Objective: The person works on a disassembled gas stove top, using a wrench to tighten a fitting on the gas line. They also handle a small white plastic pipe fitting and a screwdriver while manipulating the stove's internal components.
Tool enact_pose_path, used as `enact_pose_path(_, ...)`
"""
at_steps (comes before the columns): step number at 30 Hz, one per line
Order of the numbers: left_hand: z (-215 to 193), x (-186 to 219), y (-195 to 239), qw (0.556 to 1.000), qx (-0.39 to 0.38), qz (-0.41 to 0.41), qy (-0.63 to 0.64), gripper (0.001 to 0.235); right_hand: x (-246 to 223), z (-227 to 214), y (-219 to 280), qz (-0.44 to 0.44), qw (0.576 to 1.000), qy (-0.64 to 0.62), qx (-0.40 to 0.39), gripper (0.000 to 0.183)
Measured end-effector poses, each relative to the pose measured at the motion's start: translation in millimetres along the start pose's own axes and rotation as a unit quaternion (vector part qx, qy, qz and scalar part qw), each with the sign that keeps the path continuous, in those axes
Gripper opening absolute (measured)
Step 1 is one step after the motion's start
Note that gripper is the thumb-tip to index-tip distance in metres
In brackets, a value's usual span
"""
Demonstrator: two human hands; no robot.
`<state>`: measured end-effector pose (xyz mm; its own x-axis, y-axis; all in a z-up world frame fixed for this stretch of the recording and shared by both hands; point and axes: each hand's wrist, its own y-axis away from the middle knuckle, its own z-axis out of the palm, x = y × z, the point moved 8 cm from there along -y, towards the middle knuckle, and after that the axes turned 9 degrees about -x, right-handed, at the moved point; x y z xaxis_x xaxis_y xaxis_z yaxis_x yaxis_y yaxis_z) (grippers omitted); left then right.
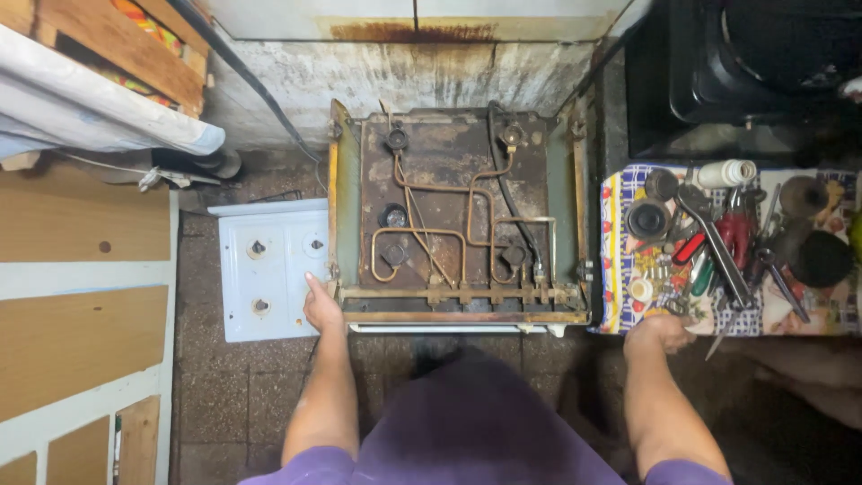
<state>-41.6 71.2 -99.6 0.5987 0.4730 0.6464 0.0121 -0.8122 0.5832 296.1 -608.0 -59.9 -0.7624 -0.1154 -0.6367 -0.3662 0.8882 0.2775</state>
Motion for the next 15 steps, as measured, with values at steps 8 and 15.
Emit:
enact_pose_path(8,15.8,6.4,6.6,0.969,-0.156,0.001,0.193,0.100,4.7,20.5,-29.6,0.002,0.999,0.052,0.017,0.047)
enact_pose_path(15,-33.0,-67.7,18.0,0.925,-0.210,-0.090,0.303,0.109,16.2,31.2,-49.3,-0.062,0.973,-0.166,-0.148,0.060)
